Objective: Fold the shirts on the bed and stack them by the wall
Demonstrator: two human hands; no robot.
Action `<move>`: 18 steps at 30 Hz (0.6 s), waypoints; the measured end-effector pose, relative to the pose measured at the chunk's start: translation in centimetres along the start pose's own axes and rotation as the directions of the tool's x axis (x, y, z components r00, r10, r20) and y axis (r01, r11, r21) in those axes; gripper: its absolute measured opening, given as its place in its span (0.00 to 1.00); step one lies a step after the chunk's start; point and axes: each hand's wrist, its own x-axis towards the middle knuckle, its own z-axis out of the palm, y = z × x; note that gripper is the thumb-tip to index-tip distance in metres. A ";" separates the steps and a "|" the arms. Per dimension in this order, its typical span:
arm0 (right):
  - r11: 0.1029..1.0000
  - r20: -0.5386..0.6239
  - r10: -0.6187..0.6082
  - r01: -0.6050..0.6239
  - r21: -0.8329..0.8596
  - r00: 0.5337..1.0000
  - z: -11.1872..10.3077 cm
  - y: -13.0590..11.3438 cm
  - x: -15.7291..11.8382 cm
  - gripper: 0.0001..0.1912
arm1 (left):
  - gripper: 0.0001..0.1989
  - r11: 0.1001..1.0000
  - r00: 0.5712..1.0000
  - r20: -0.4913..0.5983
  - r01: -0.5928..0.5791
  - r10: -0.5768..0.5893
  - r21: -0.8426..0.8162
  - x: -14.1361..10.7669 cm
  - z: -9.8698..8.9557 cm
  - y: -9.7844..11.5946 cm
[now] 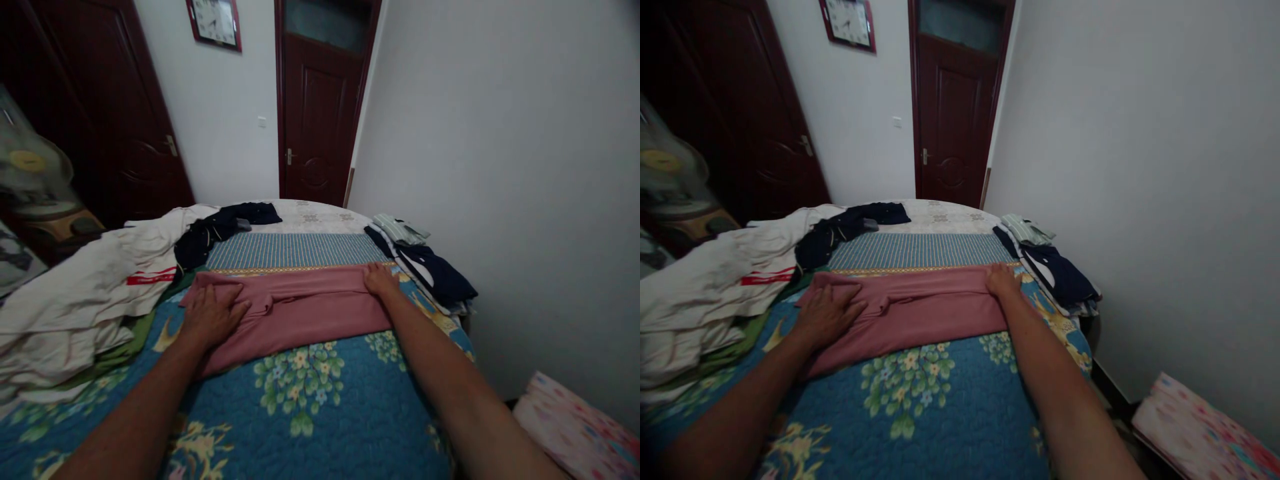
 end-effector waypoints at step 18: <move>0.983 -0.064 0.113 -0.102 0.153 0.992 -1.3 4.4 5.0 0.19 | 0.32 0.999 0.996 -0.079 -0.039 0.041 0.028 1.3 0.1 -1.2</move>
